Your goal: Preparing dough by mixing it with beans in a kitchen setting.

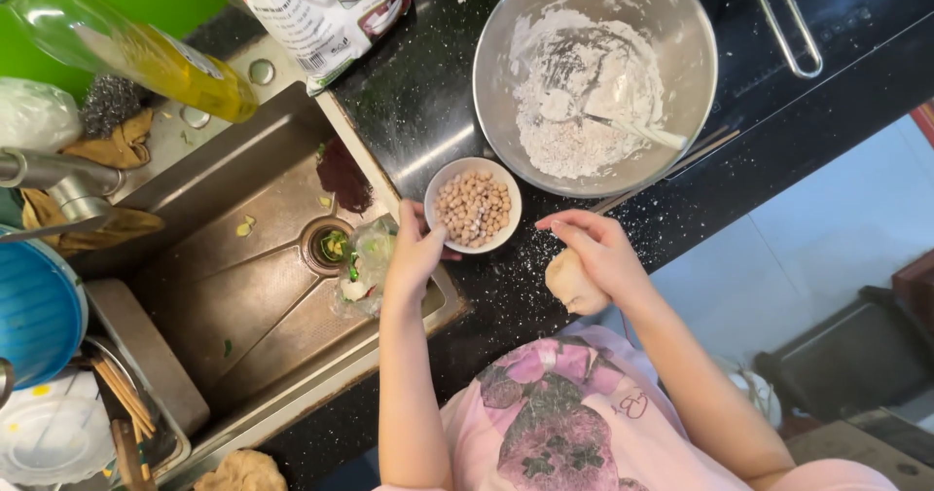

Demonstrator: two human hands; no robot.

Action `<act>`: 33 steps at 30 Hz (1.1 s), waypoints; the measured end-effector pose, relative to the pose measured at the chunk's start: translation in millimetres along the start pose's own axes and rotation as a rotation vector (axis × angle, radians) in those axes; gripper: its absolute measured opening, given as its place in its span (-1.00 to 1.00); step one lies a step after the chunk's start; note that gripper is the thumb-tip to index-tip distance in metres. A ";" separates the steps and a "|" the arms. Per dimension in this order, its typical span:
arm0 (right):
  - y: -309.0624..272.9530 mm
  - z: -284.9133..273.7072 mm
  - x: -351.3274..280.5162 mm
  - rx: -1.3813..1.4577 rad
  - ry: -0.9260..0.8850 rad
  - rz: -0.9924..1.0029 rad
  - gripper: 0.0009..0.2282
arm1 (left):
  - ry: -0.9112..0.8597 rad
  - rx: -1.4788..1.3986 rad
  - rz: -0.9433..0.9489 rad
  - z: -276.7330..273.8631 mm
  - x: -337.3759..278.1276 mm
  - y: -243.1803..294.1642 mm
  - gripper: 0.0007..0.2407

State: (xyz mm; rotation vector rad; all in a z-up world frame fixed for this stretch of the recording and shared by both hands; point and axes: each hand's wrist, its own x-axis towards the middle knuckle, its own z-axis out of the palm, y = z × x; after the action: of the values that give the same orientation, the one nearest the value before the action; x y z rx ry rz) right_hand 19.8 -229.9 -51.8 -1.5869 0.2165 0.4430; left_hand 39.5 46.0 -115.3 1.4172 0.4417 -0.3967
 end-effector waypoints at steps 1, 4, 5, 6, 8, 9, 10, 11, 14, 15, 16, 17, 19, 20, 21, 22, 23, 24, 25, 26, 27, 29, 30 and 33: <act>-0.8 -1.7 -1.8 0.003 -0.001 -0.002 -0.80 | 0.001 0.003 0.002 0.2 -4.9 5.3 -0.76; -0.8 -8.8 -8.7 0.016 0.024 0.052 -0.80 | 0.019 -0.127 -0.129 2.5 -24.8 20.9 -0.67; -0.5 -12.1 -10.3 0.030 0.017 0.074 -0.80 | 0.028 -0.190 -0.123 3.9 -32.8 28.3 -0.66; -0.5 -15.6 -11.7 0.044 0.011 0.096 -0.80 | 0.037 -0.253 -0.117 5.6 -40.5 35.8 -0.64; -8.9 -21.8 -17.1 0.032 0.014 0.086 -0.80 | 0.008 -0.298 -0.037 12.4 -53.0 55.3 -0.64; -13.4 -25.4 -19.7 0.017 0.015 0.077 -0.79 | -0.020 -0.345 0.042 16.4 -58.9 65.1 -0.64; -18.5 -29.6 -22.3 0.018 0.019 0.077 -0.79 | -0.024 -0.343 0.042 27.8 -59.3 84.3 -0.64; -23.9 -33.2 -23.5 0.033 0.015 0.072 -0.79 | -0.016 -0.268 0.080 38.5 -59.2 104.5 -0.60; -35.8 -48.7 -26.5 0.139 -0.006 0.107 -0.77 | -0.049 -0.166 0.192 73.9 -49.4 155.8 -0.49; -39.5 -56.1 -27.6 0.228 -0.022 0.147 -0.76 | -0.093 -0.143 0.266 87.7 -44.0 171.4 -0.44; -51.5 -61.9 -25.1 0.226 -0.018 0.144 -0.76 | -0.097 -0.144 0.269 97.1 -34.8 174.5 -0.44; -63.7 -67.7 -22.2 0.294 0.002 0.142 -0.76 | -0.098 -0.060 0.326 106.6 -25.4 178.1 -0.38; -82.9 -81.9 -15.5 0.362 0.023 0.130 -0.75 | -0.101 0.026 0.392 121.4 -1.4 172.6 -0.31; -89.7 -90.2 -11.4 0.402 0.045 0.065 -0.76 | -0.018 0.296 0.627 126.4 13.8 163.4 -0.26; -96.0 -97.8 -7.8 0.443 0.066 0.005 -0.77 | 0.069 0.571 0.851 130.8 28.6 153.6 -0.22; -94.9 -107.0 -2.8 0.443 0.065 0.000 -0.77 | 0.070 0.572 0.857 136.3 35.2 153.3 -0.22; -92.6 -115.9 0.7 0.460 0.065 -0.024 -0.78 | 0.069 0.577 0.794 141.6 40.5 150.9 -0.22; -89.8 -124.6 4.6 0.477 0.066 -0.047 -0.79 | 0.067 0.581 0.731 146.6 46.2 148.2 -0.22; -86.8 -129.4 8.4 0.476 0.064 -0.048 -0.79 | 0.069 0.580 0.731 149.8 50.2 148.2 -0.22; -83.4 -133.9 12.4 0.481 0.077 -0.015 -0.79 | 0.083 0.634 0.738 152.7 54.4 147.8 -0.20; -78.8 -137.5 14.6 0.486 0.090 0.023 -0.79 | 0.098 0.688 0.738 154.7 56.6 145.6 -0.17; -77.9 -141.7 21.8 0.435 0.063 0.025 -0.77 | 0.048 0.573 0.621 160.8 59.5 144.5 -0.16; -77.7 -143.1 25.1 0.384 0.038 0.022 -0.75 | -0.002 0.458 0.508 163.1 60.3 144.1 -0.15; -105.3 -141.9 46.2 0.147 0.002 -0.008 -0.73 | -0.018 0.398 0.373 171.1 64.1 140.9 -0.17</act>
State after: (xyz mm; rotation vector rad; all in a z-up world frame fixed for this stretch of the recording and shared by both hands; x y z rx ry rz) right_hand 124.7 -356.6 27.3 -1.4438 0.2395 0.4101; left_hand 176.6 -108.0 -11.8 1.8392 0.0756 -0.1980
